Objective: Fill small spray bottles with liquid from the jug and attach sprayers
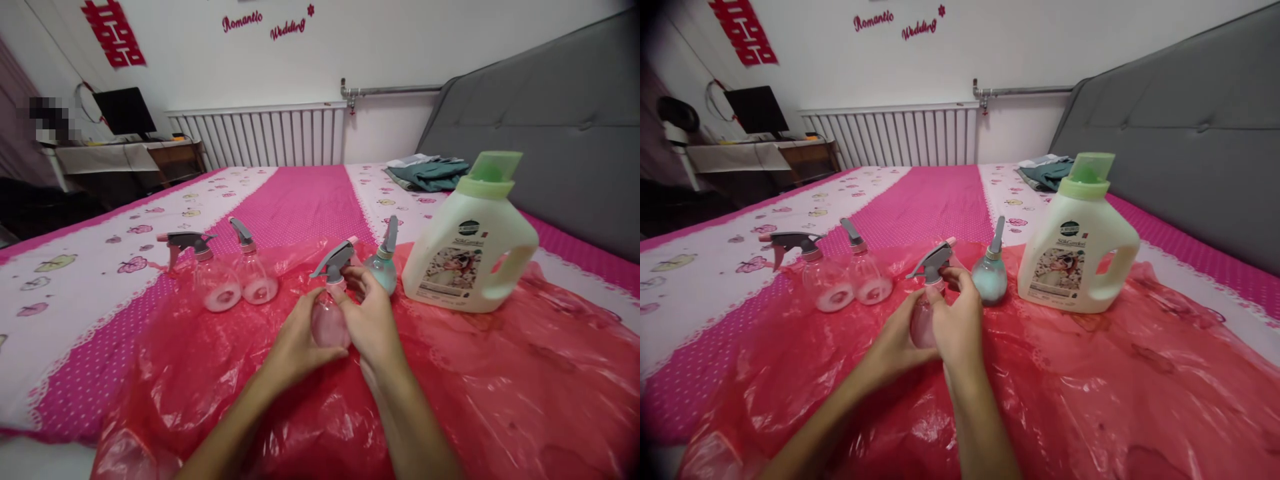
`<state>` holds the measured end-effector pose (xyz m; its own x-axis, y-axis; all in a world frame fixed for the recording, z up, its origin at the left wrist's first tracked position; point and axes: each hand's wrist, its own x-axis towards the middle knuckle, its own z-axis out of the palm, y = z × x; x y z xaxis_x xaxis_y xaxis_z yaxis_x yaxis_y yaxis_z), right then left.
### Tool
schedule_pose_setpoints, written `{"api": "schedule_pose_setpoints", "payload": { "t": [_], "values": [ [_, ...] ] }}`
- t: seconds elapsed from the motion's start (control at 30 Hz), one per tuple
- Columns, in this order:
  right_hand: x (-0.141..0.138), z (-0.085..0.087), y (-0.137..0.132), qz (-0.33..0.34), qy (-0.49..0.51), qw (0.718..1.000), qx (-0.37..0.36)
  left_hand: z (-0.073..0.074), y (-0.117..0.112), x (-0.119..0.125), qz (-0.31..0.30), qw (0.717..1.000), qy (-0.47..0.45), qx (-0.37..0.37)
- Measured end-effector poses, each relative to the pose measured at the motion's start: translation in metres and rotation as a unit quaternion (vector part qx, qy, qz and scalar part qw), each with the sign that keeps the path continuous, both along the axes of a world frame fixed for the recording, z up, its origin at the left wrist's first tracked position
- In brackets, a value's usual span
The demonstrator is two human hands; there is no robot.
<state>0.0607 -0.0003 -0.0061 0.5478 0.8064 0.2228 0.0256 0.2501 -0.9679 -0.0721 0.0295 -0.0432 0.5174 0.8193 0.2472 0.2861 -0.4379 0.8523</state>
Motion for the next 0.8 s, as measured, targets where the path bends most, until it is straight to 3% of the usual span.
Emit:
{"api": "schedule_pose_setpoints", "payload": {
  "t": [0.13, 0.23, 0.33, 0.37, 0.47, 0.53, 0.67, 0.8],
  "values": [
    [-0.008, 0.001, 0.0, 0.01, 0.006, 1.0, -0.011, 0.02, 0.008, -0.012, -0.001, 0.996, -0.064, -0.056],
    [-0.005, 0.002, -0.001, 0.052, -0.002, 0.998, -0.022, 0.051, 0.008, -0.01, 0.113, 0.983, -0.13, -0.067],
    [0.003, 0.002, -0.001, 0.081, -0.016, 0.996, -0.032, 0.078, 0.004, 0.007, 0.064, 0.992, -0.097, -0.056],
    [0.005, 0.001, 0.0, 0.08, -0.021, 0.996, -0.037, 0.083, 0.003, 0.014, 0.076, 0.993, -0.082, -0.033],
    [0.012, -0.001, 0.0, 0.069, -0.037, 0.996, -0.053, 0.087, 0.005, 0.031, 0.12, 0.992, -0.037, 0.032],
    [0.015, 0.0, -0.002, 0.072, -0.048, 0.994, -0.066, 0.088, 0.01, 0.033, 0.116, 0.992, -0.022, 0.039],
    [0.02, 0.002, -0.01, 0.079, -0.103, 0.985, -0.112, 0.096, 0.013, 0.023, 0.119, 0.991, 0.028, 0.064],
    [0.017, -0.005, -0.014, 0.09, -0.178, 0.968, -0.154, 0.103, 0.001, 0.015, 0.136, 0.98, 0.095, 0.111]
  ]
}}
